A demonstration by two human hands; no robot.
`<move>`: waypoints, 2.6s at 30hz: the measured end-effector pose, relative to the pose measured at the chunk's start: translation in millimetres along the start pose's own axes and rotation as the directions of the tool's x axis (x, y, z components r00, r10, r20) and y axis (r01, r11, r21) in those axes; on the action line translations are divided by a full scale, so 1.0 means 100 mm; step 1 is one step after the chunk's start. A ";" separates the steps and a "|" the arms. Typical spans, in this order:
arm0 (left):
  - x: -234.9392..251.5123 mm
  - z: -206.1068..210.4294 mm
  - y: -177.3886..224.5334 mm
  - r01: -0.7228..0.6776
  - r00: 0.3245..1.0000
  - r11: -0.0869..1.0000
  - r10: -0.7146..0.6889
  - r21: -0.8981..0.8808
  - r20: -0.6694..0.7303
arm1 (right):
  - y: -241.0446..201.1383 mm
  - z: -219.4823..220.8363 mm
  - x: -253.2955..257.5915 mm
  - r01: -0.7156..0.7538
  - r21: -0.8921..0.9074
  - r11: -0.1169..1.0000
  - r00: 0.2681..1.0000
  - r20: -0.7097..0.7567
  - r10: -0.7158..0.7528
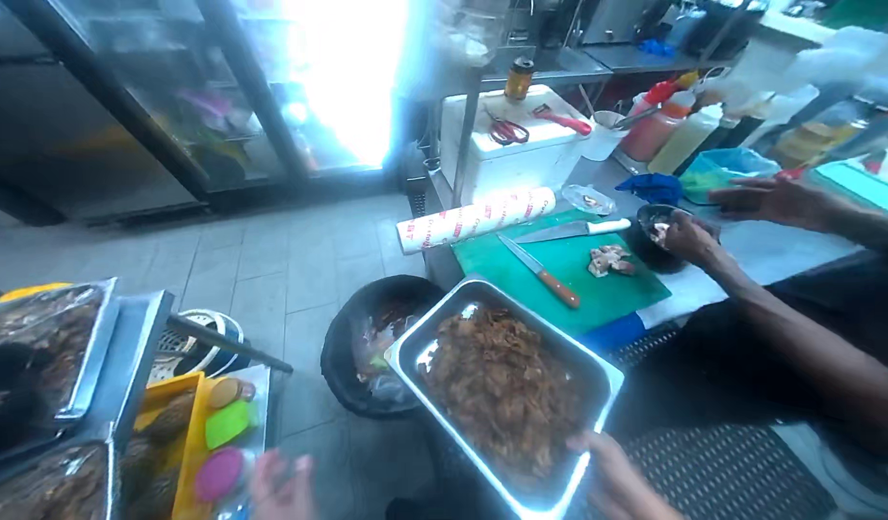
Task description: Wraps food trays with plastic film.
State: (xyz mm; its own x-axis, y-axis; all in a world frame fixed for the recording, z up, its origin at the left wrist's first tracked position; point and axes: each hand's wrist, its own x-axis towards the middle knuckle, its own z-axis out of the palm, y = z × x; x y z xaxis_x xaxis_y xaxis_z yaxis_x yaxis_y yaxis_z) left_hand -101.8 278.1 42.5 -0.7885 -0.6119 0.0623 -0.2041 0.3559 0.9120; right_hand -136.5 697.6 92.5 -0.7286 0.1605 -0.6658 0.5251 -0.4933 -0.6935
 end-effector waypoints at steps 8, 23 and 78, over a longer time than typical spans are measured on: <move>-0.23 2.33 1.08 0.458 0.734 0.875 -0.273 -0.155 0.622 | -0.11 -0.25 0.59 -0.115 0.088 0.989 0.980 0.170 0.099; 0.24 2.57 1.42 0.464 0.735 0.884 -0.417 0.053 0.535 | -2.04 0.03 2.62 0.508 -0.853 -0.117 0.831 0.521 -0.192; 2.08 3.51 1.70 0.339 0.895 0.774 -0.090 -0.535 0.436 | -3.23 1.17 3.62 0.600 -0.795 -0.088 0.662 0.556 -0.503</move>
State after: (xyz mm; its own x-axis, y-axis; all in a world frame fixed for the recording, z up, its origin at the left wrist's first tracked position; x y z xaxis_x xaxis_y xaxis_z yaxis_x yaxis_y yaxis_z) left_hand -503.8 458.9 68.0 -0.9407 -0.2716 -0.2032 -0.1145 -0.3097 0.9439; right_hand -620.9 815.4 107.8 -0.9908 -0.1208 0.0606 -0.1340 0.8192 -0.5576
